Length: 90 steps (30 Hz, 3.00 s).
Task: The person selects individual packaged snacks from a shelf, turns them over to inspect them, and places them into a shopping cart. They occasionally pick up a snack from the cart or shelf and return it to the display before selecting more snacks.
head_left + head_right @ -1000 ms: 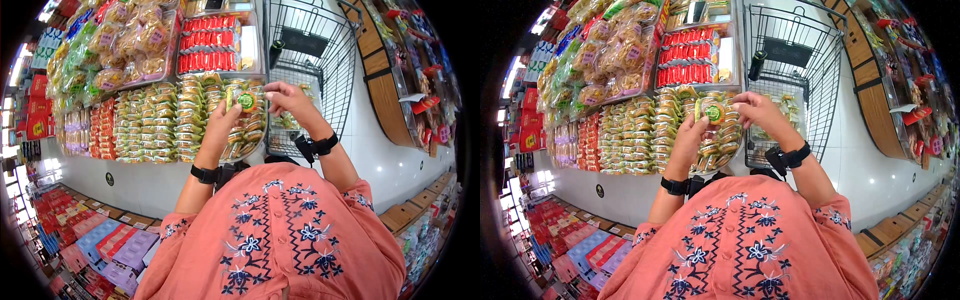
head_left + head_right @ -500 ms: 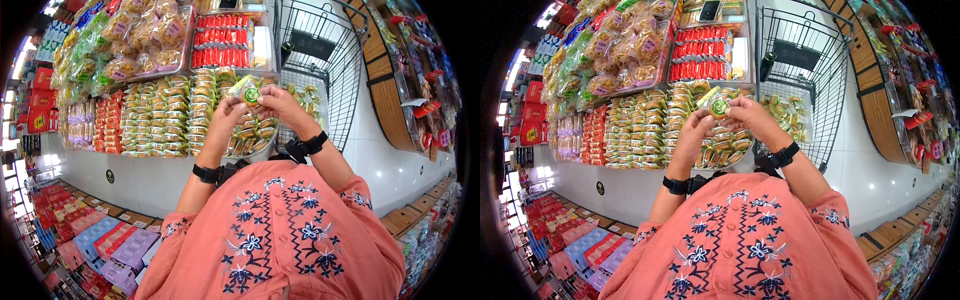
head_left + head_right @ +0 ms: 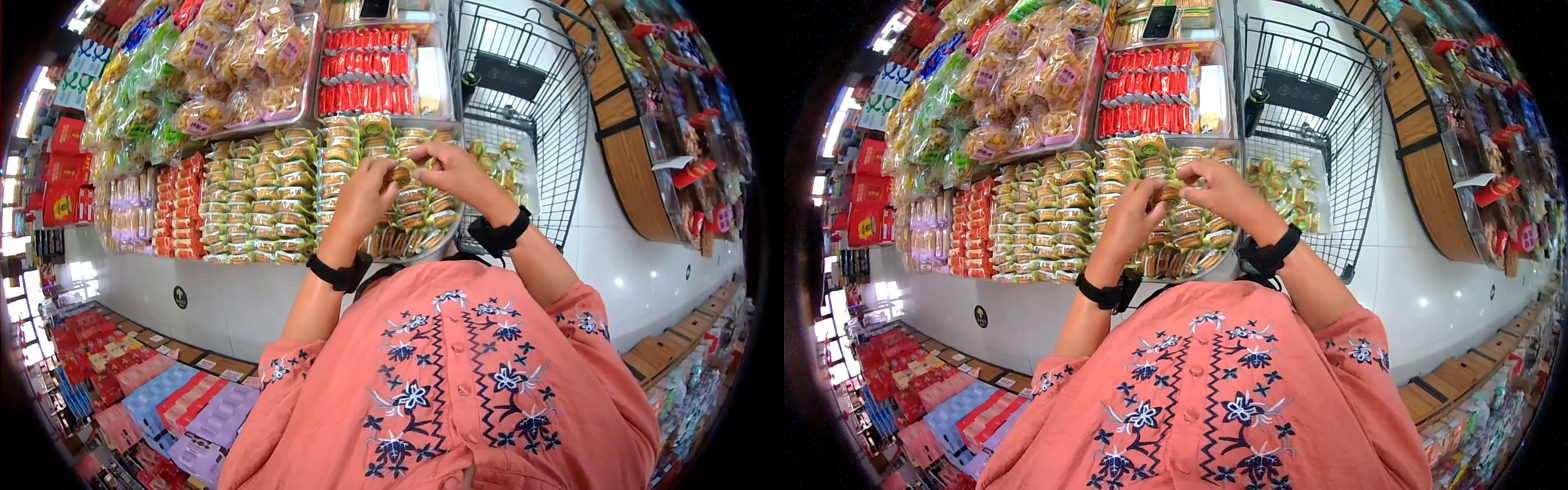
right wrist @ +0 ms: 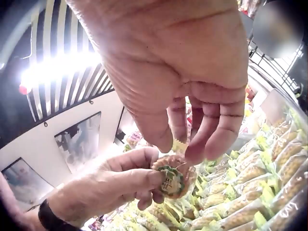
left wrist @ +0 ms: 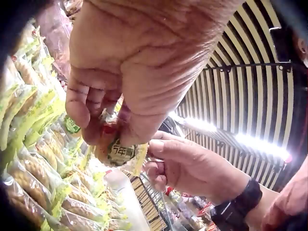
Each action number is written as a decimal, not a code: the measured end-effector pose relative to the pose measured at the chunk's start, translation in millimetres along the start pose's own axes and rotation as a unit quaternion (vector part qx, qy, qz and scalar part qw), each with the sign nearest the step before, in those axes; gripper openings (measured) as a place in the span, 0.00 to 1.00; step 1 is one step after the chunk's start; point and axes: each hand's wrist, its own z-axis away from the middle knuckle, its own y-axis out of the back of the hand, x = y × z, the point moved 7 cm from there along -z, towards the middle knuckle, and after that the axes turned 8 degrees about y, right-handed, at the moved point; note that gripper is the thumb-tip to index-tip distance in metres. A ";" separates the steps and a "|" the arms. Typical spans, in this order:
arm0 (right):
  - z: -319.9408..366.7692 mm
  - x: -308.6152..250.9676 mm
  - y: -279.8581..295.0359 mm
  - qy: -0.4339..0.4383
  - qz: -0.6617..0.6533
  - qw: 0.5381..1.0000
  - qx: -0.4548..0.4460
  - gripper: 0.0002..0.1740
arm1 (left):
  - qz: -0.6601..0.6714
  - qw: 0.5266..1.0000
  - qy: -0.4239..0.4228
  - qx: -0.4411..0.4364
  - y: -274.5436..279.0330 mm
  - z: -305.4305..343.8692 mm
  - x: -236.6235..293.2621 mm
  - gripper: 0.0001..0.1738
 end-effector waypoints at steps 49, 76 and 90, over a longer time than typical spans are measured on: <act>-79.0 75.8 -35.0 -0.027 0.136 0.971 0.194 0.23 | 0.095 0.991 0.081 0.051 35.9 19.9 -54.4 0.19; -55.0 83.2 -24.5 -0.002 0.066 0.979 0.195 0.20 | 0.066 0.994 0.085 0.002 -0.2 8.1 -23.9 0.22; 4.9 95.3 10.0 -0.045 -0.024 0.980 0.191 0.19 | -0.115 0.992 0.036 0.021 -43.2 -47.2 -58.0 0.30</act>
